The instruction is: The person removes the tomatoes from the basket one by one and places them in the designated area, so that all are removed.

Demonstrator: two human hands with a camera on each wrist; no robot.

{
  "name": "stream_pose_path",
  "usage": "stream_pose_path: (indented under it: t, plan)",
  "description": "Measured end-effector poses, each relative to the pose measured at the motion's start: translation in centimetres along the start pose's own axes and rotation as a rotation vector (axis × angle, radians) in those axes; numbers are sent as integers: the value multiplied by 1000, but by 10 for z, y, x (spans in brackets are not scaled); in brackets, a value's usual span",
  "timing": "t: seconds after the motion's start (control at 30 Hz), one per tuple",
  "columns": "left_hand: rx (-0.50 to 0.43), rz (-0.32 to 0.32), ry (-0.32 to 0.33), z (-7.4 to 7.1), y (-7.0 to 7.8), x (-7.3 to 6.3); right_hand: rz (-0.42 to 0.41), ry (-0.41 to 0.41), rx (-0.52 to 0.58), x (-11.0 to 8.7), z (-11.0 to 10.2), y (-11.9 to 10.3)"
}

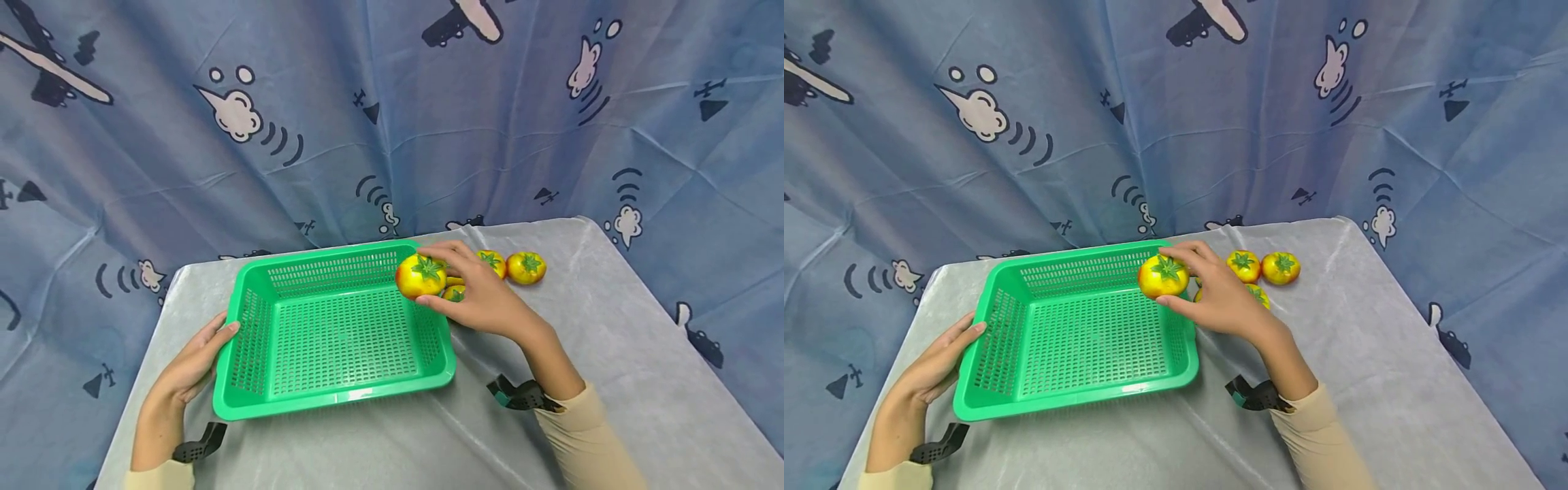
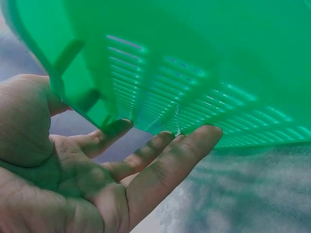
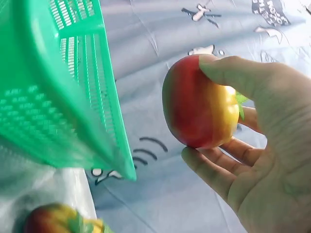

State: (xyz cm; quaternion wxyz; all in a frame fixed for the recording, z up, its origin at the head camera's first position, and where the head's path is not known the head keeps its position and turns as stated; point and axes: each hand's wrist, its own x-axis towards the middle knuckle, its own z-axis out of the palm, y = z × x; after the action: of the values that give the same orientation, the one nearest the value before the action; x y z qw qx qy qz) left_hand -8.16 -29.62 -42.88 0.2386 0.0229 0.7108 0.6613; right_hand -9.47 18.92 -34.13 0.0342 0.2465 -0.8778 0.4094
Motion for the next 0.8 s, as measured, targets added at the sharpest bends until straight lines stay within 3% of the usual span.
stream_pose_path:
  t: [0.17, 0.4, 0.8]
  plan:
    - [4, 4, -6, 1, 1, 3, 56, 41, 46, -13, -13, 17]
    - [-13, 16, -25, 2, 2, 6, 117, 125, -4, -35, -26, 44]
    - [9, -7, -5, -1, 0, 0, 167, 180, -45, -53, -32, 75]
